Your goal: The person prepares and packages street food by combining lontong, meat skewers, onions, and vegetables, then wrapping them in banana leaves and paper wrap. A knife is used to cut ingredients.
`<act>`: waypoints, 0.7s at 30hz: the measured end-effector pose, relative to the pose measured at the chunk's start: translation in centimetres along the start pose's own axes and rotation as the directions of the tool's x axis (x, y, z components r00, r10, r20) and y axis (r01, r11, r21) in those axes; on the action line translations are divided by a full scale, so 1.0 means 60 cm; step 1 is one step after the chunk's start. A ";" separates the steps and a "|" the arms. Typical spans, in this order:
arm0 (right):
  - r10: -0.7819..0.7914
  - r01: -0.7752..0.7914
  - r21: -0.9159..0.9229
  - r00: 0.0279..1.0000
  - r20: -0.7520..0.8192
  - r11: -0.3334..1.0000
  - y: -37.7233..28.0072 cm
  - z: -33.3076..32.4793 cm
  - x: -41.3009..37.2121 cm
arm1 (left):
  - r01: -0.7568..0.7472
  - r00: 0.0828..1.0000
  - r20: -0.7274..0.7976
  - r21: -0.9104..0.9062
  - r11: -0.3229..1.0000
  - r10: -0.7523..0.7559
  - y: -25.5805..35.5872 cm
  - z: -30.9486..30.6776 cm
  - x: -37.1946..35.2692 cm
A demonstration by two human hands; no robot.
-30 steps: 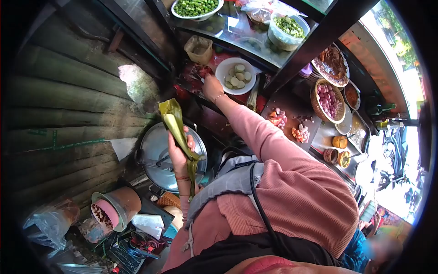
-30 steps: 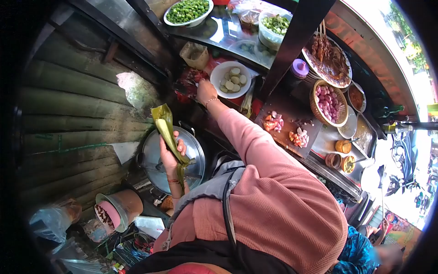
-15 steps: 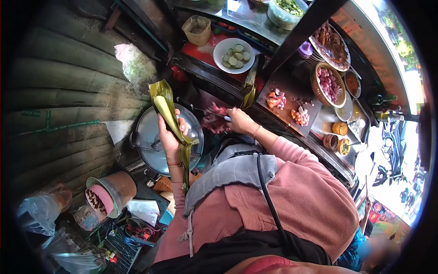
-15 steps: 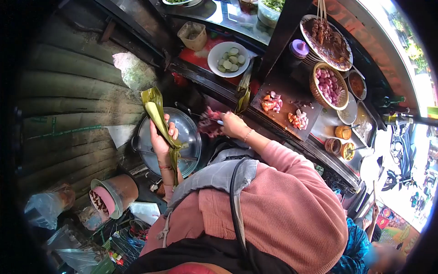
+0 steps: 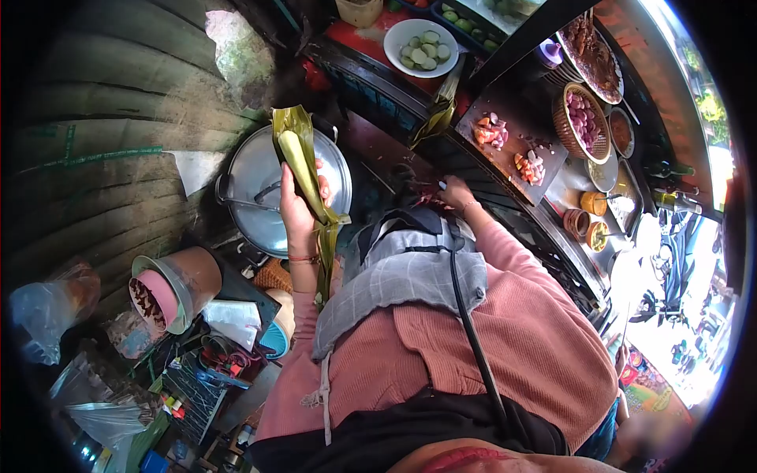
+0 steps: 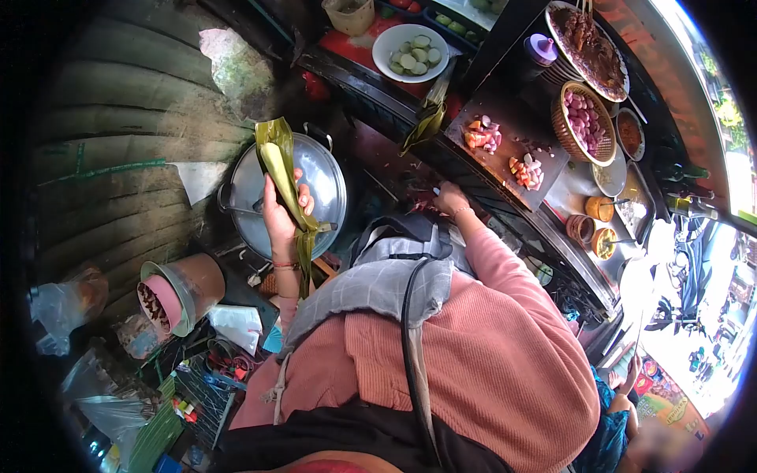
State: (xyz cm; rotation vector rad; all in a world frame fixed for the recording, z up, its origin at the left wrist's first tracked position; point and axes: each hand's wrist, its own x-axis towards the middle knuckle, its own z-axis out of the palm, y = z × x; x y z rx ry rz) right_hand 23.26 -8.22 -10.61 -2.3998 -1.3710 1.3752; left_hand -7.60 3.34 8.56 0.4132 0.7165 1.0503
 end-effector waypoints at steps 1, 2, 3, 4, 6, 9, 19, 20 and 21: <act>0.003 -0.003 -0.003 1.000 0.006 1.000 -0.005 0.013 0.004 | 0.003 1.000 -0.006 -0.003 1.000 -0.003 -0.001 -0.003 -0.006; 0.032 -0.032 0.025 0.999 -0.020 0.999 -0.013 0.030 0.011 | 0.021 0.999 -0.030 -0.007 1.000 -0.021 -0.003 -0.005 -0.012; 0.060 -0.058 0.055 0.997 -0.044 0.997 -0.018 0.044 0.019 | 0.038 0.998 -0.055 -0.011 0.999 -0.038 -0.007 -0.008 -0.018; 0.082 -0.086 0.102 0.996 0.036 0.991 -0.011 0.068 0.044 | 0.049 0.997 -0.063 0.012 0.999 -0.048 -0.010 -0.015 -0.024; 0.028 -0.025 0.152 0.999 -0.016 0.988 0.003 0.132 0.092 | 0.057 0.996 -0.070 0.022 0.998 -0.056 -0.017 -0.031 -0.039; -0.081 0.110 0.238 0.988 -0.130 0.965 -0.022 0.168 0.113 | 0.065 0.989 -0.135 -0.007 0.998 -0.066 -0.026 -0.056 -0.056; -0.194 0.394 0.750 0.918 -0.345 0.531 -0.226 0.119 0.000 | -0.030 0.983 -0.182 -0.038 0.999 0.022 -0.008 -0.124 -0.115; -0.296 0.546 0.612 0.834 -0.467 0.573 -0.251 0.109 -0.004 | -0.026 0.985 -0.170 -0.045 0.999 0.019 -0.009 -0.125 -0.114; -0.404 0.675 0.448 0.723 -0.560 0.586 -0.296 0.078 -0.024 | -0.027 0.987 -0.158 -0.048 0.998 0.019 -0.005 -0.119 -0.111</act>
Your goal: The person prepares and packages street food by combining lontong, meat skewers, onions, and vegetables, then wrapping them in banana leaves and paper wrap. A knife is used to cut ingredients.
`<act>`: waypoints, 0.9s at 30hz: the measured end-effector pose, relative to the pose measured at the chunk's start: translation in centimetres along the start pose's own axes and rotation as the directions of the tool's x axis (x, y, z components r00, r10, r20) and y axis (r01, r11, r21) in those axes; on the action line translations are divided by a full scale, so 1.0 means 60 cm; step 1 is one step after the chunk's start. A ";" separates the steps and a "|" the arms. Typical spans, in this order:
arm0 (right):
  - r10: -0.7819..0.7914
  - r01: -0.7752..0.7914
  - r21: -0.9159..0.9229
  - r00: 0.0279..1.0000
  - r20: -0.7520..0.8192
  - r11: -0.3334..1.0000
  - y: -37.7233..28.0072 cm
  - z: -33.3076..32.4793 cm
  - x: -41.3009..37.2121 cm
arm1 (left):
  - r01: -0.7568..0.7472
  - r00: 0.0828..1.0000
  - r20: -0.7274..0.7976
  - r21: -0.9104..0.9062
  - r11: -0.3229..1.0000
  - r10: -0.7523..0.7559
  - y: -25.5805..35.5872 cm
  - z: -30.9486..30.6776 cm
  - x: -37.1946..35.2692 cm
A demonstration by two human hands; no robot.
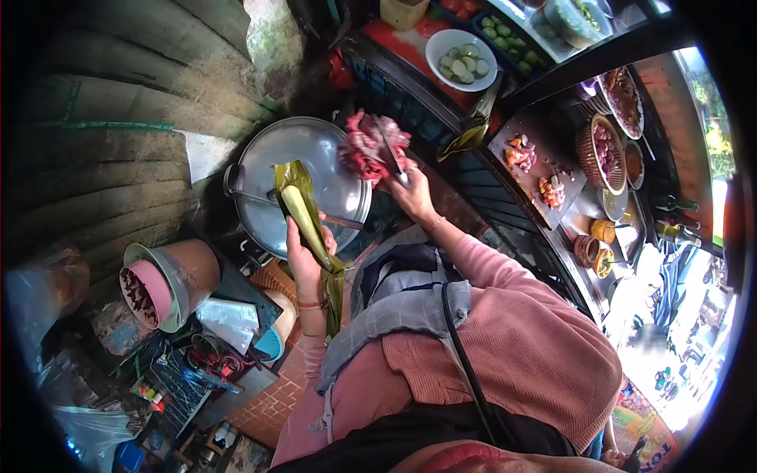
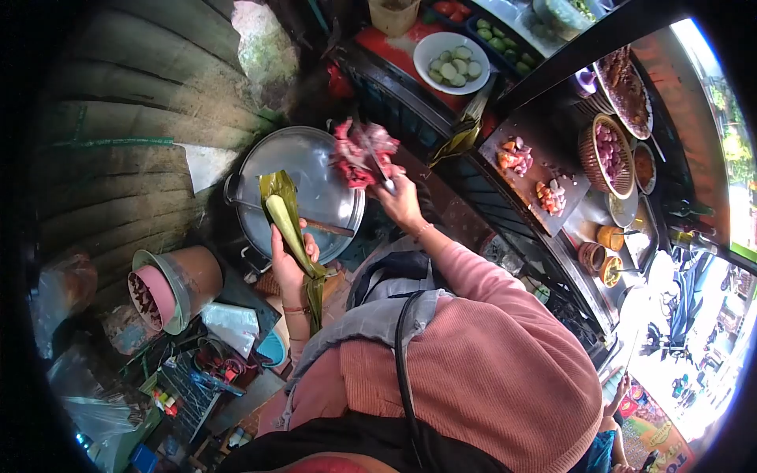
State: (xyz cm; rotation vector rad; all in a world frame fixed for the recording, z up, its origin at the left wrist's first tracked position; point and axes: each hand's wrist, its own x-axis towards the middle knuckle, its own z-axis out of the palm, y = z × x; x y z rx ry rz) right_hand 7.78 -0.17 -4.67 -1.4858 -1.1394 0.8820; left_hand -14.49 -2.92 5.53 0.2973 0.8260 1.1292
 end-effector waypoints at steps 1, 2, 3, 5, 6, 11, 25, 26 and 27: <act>-0.029 0.030 -0.025 0.998 0.056 0.999 -0.022 0.008 0.022 | -0.009 1.000 -0.008 0.008 1.000 0.009 0.003 0.011 0.001; 0.028 -0.026 -0.016 0.990 0.135 1.000 -0.018 0.024 0.045 | -0.020 1.000 -0.017 0.019 1.000 0.021 0.004 0.023 0.001; -0.045 0.044 0.010 0.982 0.186 0.999 -0.032 0.037 0.065 | -0.021 1.000 -0.005 0.051 0.998 0.022 0.005 0.028 0.002; -0.059 0.014 0.134 0.941 0.334 0.991 -0.024 0.070 0.099 | -0.041 0.999 0.013 0.053 0.998 0.040 0.012 0.048 -0.003; -0.056 0.039 0.059 0.943 0.328 0.997 -0.052 0.073 0.105 | -0.052 0.999 0.004 0.049 0.997 0.052 0.016 0.052 -0.005; 0.234 -0.090 -0.455 0.933 0.272 0.886 -0.007 0.123 0.142 | -0.075 0.996 -0.037 0.042 0.996 0.077 0.024 0.028 -0.008; 0.183 -0.112 -0.339 0.965 0.186 0.934 -0.064 0.046 0.164 | 0.073 0.997 0.003 0.156 0.985 -0.075 -0.009 0.078 0.072; 0.228 -0.196 -0.233 0.966 0.123 0.953 -0.081 0.020 0.162 | 0.072 0.994 0.069 0.192 0.979 -0.086 -0.009 0.095 0.087; 0.321 -0.303 -0.176 0.943 0.083 0.936 -0.133 -0.016 0.158 | 0.136 0.984 0.085 0.211 0.968 -0.157 -0.005 0.114 0.103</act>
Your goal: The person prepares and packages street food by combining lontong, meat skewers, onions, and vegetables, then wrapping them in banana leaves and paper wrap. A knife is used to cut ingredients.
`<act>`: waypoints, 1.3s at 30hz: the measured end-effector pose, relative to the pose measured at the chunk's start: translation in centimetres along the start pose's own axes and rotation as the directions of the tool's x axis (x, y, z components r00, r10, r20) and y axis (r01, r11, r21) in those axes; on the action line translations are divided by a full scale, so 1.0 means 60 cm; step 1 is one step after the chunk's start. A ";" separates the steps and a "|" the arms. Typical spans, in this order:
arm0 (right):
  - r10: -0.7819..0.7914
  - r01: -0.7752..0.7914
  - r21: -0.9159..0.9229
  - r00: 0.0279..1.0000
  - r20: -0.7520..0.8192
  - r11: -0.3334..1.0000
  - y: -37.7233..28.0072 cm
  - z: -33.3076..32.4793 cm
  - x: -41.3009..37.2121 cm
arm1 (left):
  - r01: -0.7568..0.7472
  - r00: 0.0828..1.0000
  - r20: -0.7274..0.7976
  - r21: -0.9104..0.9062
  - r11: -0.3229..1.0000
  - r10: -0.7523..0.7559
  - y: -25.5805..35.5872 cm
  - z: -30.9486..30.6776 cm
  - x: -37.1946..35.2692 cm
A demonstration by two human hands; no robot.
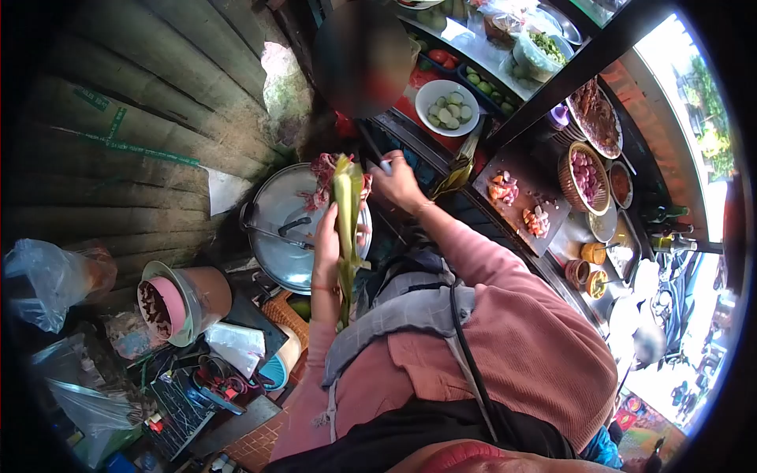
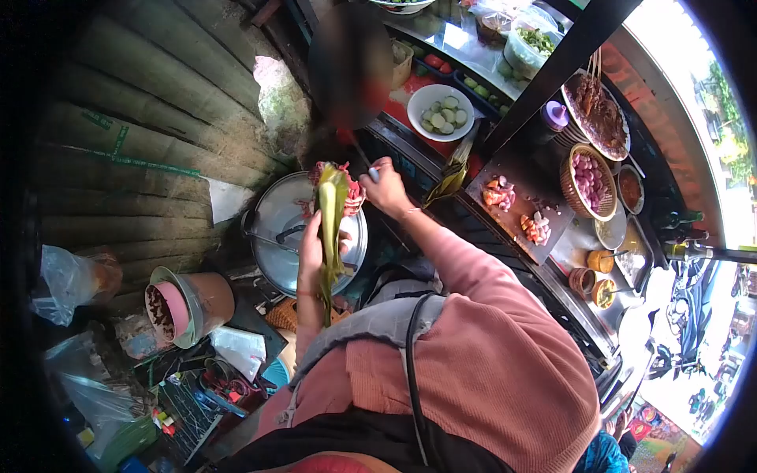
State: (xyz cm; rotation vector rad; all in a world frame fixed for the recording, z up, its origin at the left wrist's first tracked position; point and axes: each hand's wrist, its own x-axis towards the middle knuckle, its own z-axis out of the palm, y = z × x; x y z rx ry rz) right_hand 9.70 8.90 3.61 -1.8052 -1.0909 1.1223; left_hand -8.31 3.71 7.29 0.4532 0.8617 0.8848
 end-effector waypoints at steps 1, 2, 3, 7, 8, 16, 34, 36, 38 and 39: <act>-0.099 0.097 -0.034 0.994 -0.052 0.995 0.018 -0.028 0.003 | 0.066 0.997 0.028 0.014 0.998 -0.067 0.009 0.015 0.018; -0.053 0.054 0.031 0.999 -0.009 0.998 0.020 -0.067 -0.002 | 0.076 0.995 0.063 0.026 0.997 -0.077 0.015 0.035 0.033; -0.133 0.134 0.017 0.990 -0.054 0.991 0.044 -0.094 0.007 | 0.085 0.991 0.099 0.041 0.996 -0.089 0.019 0.052 0.050; -0.186 0.187 -0.024 0.981 0.051 0.982 -0.007 -0.233 -0.054 | 0.100 0.970 0.177 0.328 0.939 -0.165 0.011 0.086 0.149; -0.185 0.186 -0.027 0.982 0.029 0.982 0.001 -0.248 -0.059 | 0.131 0.962 0.193 0.290 0.948 -0.192 0.005 0.098 0.168; -0.371 0.301 -0.499 0.927 -0.046 0.813 0.032 -0.315 -0.058 | 0.187 0.908 0.286 0.380 0.906 -0.308 -0.007 0.168 0.257; -0.161 0.157 -0.498 0.986 0.036 0.853 0.062 -0.306 0.017 | 0.216 0.916 0.241 0.377 0.901 -0.321 -0.014 0.210 0.320; -0.141 0.140 -0.497 0.989 0.036 0.856 0.060 -0.305 0.021 | 0.242 0.918 0.214 0.363 0.900 -0.334 -0.014 0.215 0.324; -0.136 0.133 -0.483 0.990 0.029 0.865 0.066 -0.304 0.027 | 0.261 0.918 0.208 0.326 0.908 -0.338 -0.012 0.224 0.323; -0.132 0.127 -0.470 0.991 0.024 0.874 0.071 -0.304 0.031 | 0.279 0.918 0.201 0.288 0.916 -0.342 -0.011 0.229 0.322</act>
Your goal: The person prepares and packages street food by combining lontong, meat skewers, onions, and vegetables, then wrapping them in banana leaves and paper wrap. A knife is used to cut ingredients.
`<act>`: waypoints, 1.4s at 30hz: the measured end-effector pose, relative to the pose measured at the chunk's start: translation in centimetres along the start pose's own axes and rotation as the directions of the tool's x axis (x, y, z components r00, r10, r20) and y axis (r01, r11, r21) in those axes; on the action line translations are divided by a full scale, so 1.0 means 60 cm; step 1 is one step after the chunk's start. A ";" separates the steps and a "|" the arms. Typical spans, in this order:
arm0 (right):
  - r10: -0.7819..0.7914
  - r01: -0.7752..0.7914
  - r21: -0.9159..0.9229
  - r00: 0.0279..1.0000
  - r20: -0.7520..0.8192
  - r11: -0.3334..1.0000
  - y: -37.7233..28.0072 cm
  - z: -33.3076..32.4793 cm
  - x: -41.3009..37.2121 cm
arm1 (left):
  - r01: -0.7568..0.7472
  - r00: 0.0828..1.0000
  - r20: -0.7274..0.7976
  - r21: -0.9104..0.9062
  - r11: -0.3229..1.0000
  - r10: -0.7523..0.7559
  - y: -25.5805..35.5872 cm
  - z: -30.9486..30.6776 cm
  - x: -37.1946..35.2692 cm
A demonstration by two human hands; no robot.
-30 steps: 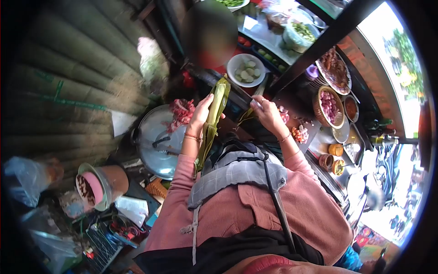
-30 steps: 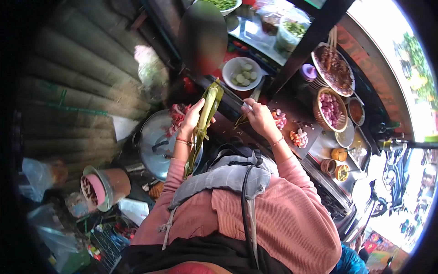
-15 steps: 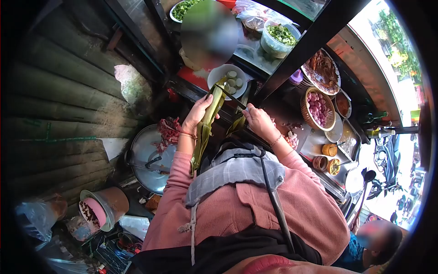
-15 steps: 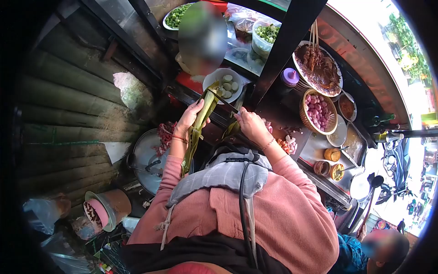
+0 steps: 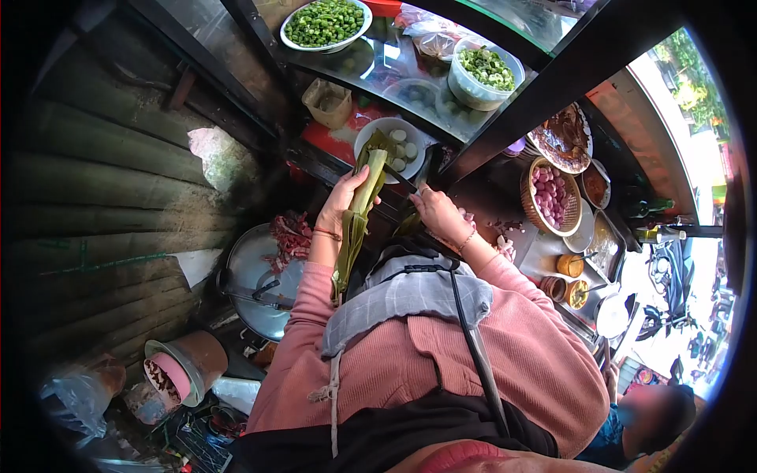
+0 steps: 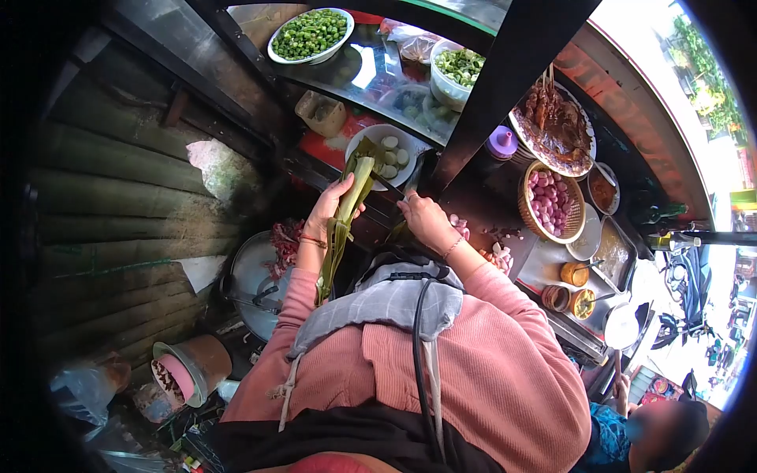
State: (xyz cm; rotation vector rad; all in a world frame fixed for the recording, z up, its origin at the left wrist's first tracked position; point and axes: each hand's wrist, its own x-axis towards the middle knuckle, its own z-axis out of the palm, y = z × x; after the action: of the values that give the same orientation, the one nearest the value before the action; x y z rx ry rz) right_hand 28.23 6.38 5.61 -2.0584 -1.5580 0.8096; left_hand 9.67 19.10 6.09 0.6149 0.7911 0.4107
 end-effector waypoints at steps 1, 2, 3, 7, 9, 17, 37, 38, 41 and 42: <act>0.001 -0.001 0.001 1.000 0.002 1.000 0.007 0.003 0.004 | 0.001 1.000 -0.002 0.000 1.000 -0.001 -0.001 0.001 0.003; -0.016 0.015 0.052 1.000 0.018 0.999 0.016 0.004 0.011 | -0.007 1.000 -0.005 -0.008 1.000 0.007 -0.001 0.000 0.006; -0.034 0.030 0.104 0.999 0.033 0.994 0.016 -0.001 0.016 | -0.016 1.000 -0.009 -0.016 1.000 0.016 -0.001 -0.001 0.011; 0.012 -0.016 0.143 1.000 0.023 0.990 0.017 -0.022 0.023 | 0.009 0.997 -0.074 0.001 1.000 -0.009 0.003 -0.010 0.026; 0.012 -0.014 0.086 1.000 0.028 0.996 0.012 -0.030 0.022 | 0.030 0.988 -0.153 0.072 0.997 -0.018 0.007 -0.014 0.028; 0.043 -0.041 -0.039 0.998 0.047 0.998 -0.004 -0.025 0.012 | -0.019 0.997 -0.073 0.149 0.989 0.031 0.018 -0.019 0.035; 0.066 -0.065 -0.013 0.996 0.066 0.998 -0.008 -0.044 0.029 | 0.000 0.992 -0.128 0.087 0.996 0.011 0.017 -0.013 0.045; 0.069 -0.068 -0.012 0.995 0.066 0.998 -0.008 -0.041 0.025 | -0.007 0.992 -0.125 0.107 0.994 0.021 0.020 -0.010 0.042; 0.057 -0.056 -0.016 0.997 0.052 0.998 -0.006 -0.032 0.023 | -0.060 0.994 -0.080 0.157 0.986 0.073 0.019 -0.015 0.048; 0.063 -0.063 -0.009 0.997 0.048 0.998 -0.005 -0.027 0.022 | -0.100 0.993 -0.041 0.187 0.977 0.110 0.017 -0.018 0.050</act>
State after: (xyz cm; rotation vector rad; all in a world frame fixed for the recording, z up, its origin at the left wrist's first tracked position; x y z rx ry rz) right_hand 29.37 7.75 6.76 -2.1175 -1.5297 0.8839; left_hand 10.62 21.88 4.56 0.8243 0.8541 0.4547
